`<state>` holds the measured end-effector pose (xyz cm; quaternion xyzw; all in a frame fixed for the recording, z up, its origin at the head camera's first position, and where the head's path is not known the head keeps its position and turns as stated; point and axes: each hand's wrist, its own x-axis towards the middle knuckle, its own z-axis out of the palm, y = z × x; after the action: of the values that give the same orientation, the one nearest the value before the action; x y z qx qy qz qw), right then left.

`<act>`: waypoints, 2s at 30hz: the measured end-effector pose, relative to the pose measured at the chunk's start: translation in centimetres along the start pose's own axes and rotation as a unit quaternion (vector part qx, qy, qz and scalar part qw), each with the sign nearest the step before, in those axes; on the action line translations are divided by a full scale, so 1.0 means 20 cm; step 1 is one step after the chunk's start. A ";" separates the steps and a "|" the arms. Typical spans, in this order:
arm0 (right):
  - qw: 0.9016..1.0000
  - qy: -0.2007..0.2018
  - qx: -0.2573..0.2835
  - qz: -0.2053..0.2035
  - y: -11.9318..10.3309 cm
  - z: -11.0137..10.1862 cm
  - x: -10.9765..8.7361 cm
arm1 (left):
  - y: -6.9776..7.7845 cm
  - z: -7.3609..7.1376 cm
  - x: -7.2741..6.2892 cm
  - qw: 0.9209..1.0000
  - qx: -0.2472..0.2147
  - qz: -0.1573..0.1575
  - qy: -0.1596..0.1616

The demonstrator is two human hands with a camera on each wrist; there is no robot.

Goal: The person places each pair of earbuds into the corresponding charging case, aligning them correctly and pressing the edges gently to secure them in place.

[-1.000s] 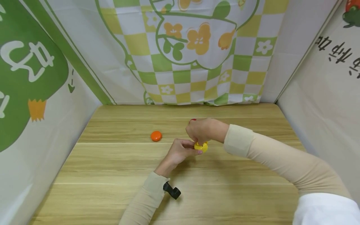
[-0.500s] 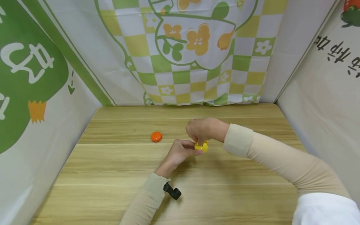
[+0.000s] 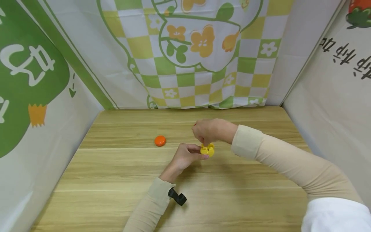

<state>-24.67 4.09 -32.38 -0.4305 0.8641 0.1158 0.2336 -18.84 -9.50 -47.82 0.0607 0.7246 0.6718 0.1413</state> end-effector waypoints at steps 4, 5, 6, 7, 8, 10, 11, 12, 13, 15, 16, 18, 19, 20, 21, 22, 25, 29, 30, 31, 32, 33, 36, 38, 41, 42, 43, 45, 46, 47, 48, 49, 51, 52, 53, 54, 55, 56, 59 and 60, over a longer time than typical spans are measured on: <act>1.000 0.006 0.001 -0.008 0.01 0.00 -0.01 | 0.00 0.01 0.00 1.000 0.001 0.002 -0.001; 1.000 0.006 0.003 -0.010 0.01 0.00 -0.01 | 0.00 0.01 0.00 1.000 0.002 0.002 0.000; 1.000 0.007 0.007 -0.012 0.01 0.00 -0.01 | 0.00 0.01 0.00 1.000 0.002 0.002 0.001; 1.000 0.007 0.014 -0.013 0.02 0.00 -0.02 | 0.00 0.01 0.00 1.000 0.002 0.002 0.002; 1.000 0.007 0.021 -0.016 0.03 0.00 -0.02 | 0.00 0.01 0.00 1.000 0.003 0.000 0.005; 0.999 0.009 0.045 -0.020 0.06 -0.01 -0.03 | 0.01 0.01 0.00 1.000 0.000 0.001 0.010; 0.998 0.011 0.058 -0.020 0.07 -0.01 -0.03 | 0.01 0.01 -0.01 1.000 -0.004 -0.002 0.012; 0.997 0.012 0.076 -0.021 0.10 -0.02 -0.04 | 0.02 0.01 -0.01 1.000 -0.008 -0.002 0.013; 0.995 0.014 0.094 -0.019 0.12 -0.02 -0.05 | 0.02 0.00 -0.01 1.000 -0.011 -0.001 0.014; 0.991 0.016 0.131 -0.018 0.18 -0.01 -0.06 | 0.03 0.00 -0.01 1.000 -0.021 0.000 0.010; 0.988 0.014 0.151 -0.017 0.21 -0.01 -0.07 | 0.04 0.00 -0.02 1.000 -0.024 0.001 0.009; 0.979 0.005 0.203 -0.018 0.27 0.02 -0.07 | 0.04 0.00 -0.02 1.000 -0.029 0.000 0.005; 0.974 0.000 0.227 -0.020 0.30 0.03 -0.06 | 0.04 0.00 -0.02 1.000 -0.030 0.001 0.005; 0.967 -0.007 0.253 -0.024 0.33 0.05 -0.06 | 0.04 0.00 -0.02 0.999 -0.031 0.000 0.004; 0.959 -0.012 0.282 -0.026 0.35 0.07 -0.06 | 0.05 0.00 -0.02 0.999 -0.032 0.000 0.005; 0.949 -0.019 0.315 -0.025 0.37 0.09 -0.05 | 0.05 0.00 -0.02 0.999 -0.031 0.001 0.006; 0.919 -0.029 0.393 -0.024 0.41 0.15 -0.04 | 0.06 0.00 -0.02 1.000 -0.029 0.004 0.008; 0.875 -0.045 0.481 -0.034 0.42 0.22 -0.01 | 0.06 0.00 -0.02 1.000 -0.025 0.011 0.011; 0.867 -0.048 0.494 -0.037 0.42 0.23 0.00 | 0.05 -0.01 -0.02 1.000 -0.025 0.012 0.010; 0.861 -0.051 0.504 -0.040 0.42 0.25 0.00 | 0.05 -0.01 -0.02 1.000 -0.026 0.013 0.010; 0.856 -0.051 0.512 -0.043 0.42 0.26 0.00 | 0.05 -0.01 -0.03 1.000 -0.025 0.014 0.009; 0.855 -0.049 0.515 -0.042 0.42 0.27 0.00 | 0.05 -0.01 -0.03 1.000 -0.024 0.015 0.007; 0.862 -0.035 0.504 -0.042 0.42 0.27 0.00 | 0.05 0.00 -0.03 1.000 -0.023 0.017 0.004; 0.871 -0.020 0.488 -0.044 0.41 0.27 -0.01 | 0.05 0.00 -0.03 1.000 -0.021 0.017 0.005; 0.890 0.003 0.453 -0.050 0.40 0.25 -0.02 | 0.05 0.00 -0.03 1.000 -0.020 0.016 0.010; 0.896 0.009 0.440 -0.051 0.39 0.24 -0.02 | 0.05 0.00 -0.03 1.000 -0.020 0.016 0.012; 0.902 0.015 0.429 -0.052 0.39 0.24 -0.03 | 0.05 0.00 -0.03 1.000 -0.020 0.015 0.013; 0.912 0.026 0.406 -0.053 0.37 0.23 -0.03 | 0.05 0.00 -0.03 1.000 -0.021 0.016 0.013; 0.917 0.032 0.395 -0.052 0.37 0.23 -0.04 | 0.05 0.00 -0.03 1.000 -0.022 0.015 0.013; 0.920 0.037 0.387 -0.052 0.36 0.23 -0.05 | 0.05 0.00 -0.03 1.000 -0.022 0.015 0.012; 0.922 0.041 0.381 -0.052 0.35 0.22 -0.05 | 0.05 0.00 -0.03 1.000 -0.023 0.016 0.010; 0.924 0.047 0.375 -0.056 0.34 0.22 -0.06 | 0.05 0.00 -0.03 1.000 -0.023 0.016 0.009; 0.926 0.058 0.366 -0.065 0.32 0.21 -0.06 | 0.06 -0.01 -0.03 1.000 -0.024 0.016 0.006; 0.927 0.063 0.364 -0.069 0.32 0.21 -0.07 | 0.06 -0.01 -0.03 1.000 -0.024 0.016 0.005; 0.927 0.069 0.361 -0.074 0.31 0.21 -0.07 | 0.06 -0.01 -0.03 1.000 -0.024 0.016 0.004; 0.928 0.074 0.357 -0.078 0.30 0.21 -0.07 | 0.06 -0.01 -0.03 1.000 -0.024 0.017 0.003; 0.929 0.079 0.353 -0.082 0.30 0.21 -0.07 | 0.06 -0.01 -0.03 1.000 -0.023 0.017 0.002; 0.929 0.083 0.350 -0.083 0.29 0.21 -0.07 | 0.05 -0.01 -0.03 1.000 -0.023 0.018 0.001; 0.930 0.095 0.343 -0.087 0.28 0.22 -0.07 | 0.05 -0.02 -0.03 1.000 -0.020 0.019 0.001; 0.930 0.099 0.342 -0.089 0.28 0.23 -0.07 | 0.05 -0.02 -0.03 1.000 -0.019 0.019 0.001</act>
<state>-27.01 10.15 -35.64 -0.4089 0.8282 -0.2515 0.2894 -18.54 -9.89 -46.83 0.0709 0.7109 0.6877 0.1293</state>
